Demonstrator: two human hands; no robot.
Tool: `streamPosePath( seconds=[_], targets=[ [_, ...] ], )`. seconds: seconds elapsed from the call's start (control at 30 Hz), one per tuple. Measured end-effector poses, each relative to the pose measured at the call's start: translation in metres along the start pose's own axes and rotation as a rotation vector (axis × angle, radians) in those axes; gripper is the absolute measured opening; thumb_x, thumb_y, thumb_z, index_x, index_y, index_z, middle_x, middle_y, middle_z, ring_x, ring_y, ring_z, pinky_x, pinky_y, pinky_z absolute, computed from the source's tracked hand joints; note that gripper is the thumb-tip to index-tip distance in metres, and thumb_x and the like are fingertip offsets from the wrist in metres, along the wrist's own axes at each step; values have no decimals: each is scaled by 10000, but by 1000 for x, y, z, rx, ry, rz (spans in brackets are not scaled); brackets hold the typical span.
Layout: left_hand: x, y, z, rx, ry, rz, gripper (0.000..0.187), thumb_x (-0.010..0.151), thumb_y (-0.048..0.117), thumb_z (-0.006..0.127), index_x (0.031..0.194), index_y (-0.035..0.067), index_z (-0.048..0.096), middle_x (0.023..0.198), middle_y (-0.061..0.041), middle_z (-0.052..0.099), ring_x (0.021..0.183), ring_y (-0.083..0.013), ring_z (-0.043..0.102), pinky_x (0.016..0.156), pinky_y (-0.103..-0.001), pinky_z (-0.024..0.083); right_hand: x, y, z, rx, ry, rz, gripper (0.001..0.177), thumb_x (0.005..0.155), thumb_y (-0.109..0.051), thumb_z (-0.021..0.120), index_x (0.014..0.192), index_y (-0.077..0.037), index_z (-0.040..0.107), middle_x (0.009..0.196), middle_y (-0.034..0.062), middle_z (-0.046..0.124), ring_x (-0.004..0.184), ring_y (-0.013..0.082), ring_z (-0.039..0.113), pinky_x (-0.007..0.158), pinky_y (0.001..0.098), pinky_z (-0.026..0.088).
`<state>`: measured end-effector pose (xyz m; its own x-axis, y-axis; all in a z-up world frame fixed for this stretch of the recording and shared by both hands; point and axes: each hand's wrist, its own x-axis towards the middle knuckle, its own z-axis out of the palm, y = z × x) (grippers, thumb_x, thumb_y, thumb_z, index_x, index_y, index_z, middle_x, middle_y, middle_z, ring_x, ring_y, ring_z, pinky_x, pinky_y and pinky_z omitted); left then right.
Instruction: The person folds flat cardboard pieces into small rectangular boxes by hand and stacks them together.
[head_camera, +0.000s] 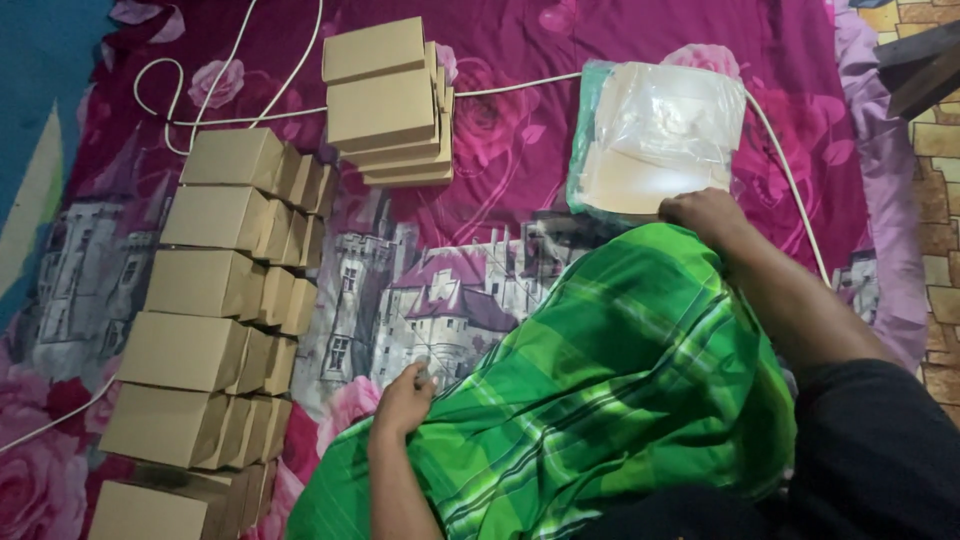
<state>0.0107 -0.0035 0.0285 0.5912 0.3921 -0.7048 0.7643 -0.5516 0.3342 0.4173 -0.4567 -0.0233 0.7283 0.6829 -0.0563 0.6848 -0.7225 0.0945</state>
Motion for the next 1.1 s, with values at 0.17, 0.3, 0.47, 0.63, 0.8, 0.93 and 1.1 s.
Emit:
streamPosePath(
  seconds=[0.17, 0.3, 0.47, 0.63, 0.8, 0.93, 1.1],
  targets=[
    [-2, 0, 1, -17, 21, 23, 577, 971, 426, 611, 1497, 195, 550, 1352, -161, 704, 1343, -328, 600, 1152, -483, 456, 6, 23, 13, 20, -83, 55, 287, 943, -450, 575, 1196, -394, 697, 1087, -47, 791, 985, 318, 773, 887, 466, 628],
    [0, 0, 2, -19, 31, 48, 561, 981, 405, 613, 1485, 164, 559, 1340, -188, 703, 1335, -352, 602, 1144, -495, 459, 9, -7, -25, 90, -165, 169, 454, 975, -348, 568, 1425, -408, 558, 1187, 86, 748, 987, 421, 763, 859, 559, 613],
    [1, 0, 4, -12, 13, 32, 567, 982, 411, 616, 1500, 193, 543, 1376, -175, 682, 1335, -334, 607, 1140, -479, 471, 38, -38, -55, -113, -332, 82, 350, 1043, -455, 453, 1386, -453, 520, 1409, -19, 574, 1244, 306, 613, 952, 572, 537],
    [-10, 9, -4, 18, -10, 1, 569, 986, 409, 613, 1510, 204, 528, 1389, -157, 674, 1342, -311, 605, 1152, -462, 466, 79, -23, -3, -162, -306, -85, 379, 915, -521, 616, 1275, -400, 618, 1535, -85, 495, 1320, 252, 569, 922, 544, 576],
    [-21, 22, -13, -5, -23, 6, 556, 998, 413, 591, 1509, 206, 520, 1401, -164, 654, 1346, -326, 598, 1149, -469, 470, 96, -72, -59, -193, -495, -49, 869, 865, -327, 765, 1568, -520, 293, 1396, 44, 571, 1118, 350, 738, 823, 497, 662],
    [-25, 29, -18, 3, -35, 13, 551, 1002, 402, 594, 1507, 192, 522, 1410, -179, 641, 1357, -349, 583, 1148, -479, 465, 107, -79, -36, -351, -495, -49, 826, 925, -438, 664, 1584, -592, 190, 1342, 28, 587, 1100, 276, 751, 799, 409, 655],
    [-39, 43, -31, -7, -52, 9, 566, 1001, 407, 588, 1518, 193, 504, 1436, -164, 619, 1386, -331, 558, 1167, -475, 449, 108, -64, -17, -147, -429, -77, 709, 897, -323, 632, 1507, -557, 357, 1236, 153, 554, 976, 443, 760, 693, 505, 631]
  ],
)
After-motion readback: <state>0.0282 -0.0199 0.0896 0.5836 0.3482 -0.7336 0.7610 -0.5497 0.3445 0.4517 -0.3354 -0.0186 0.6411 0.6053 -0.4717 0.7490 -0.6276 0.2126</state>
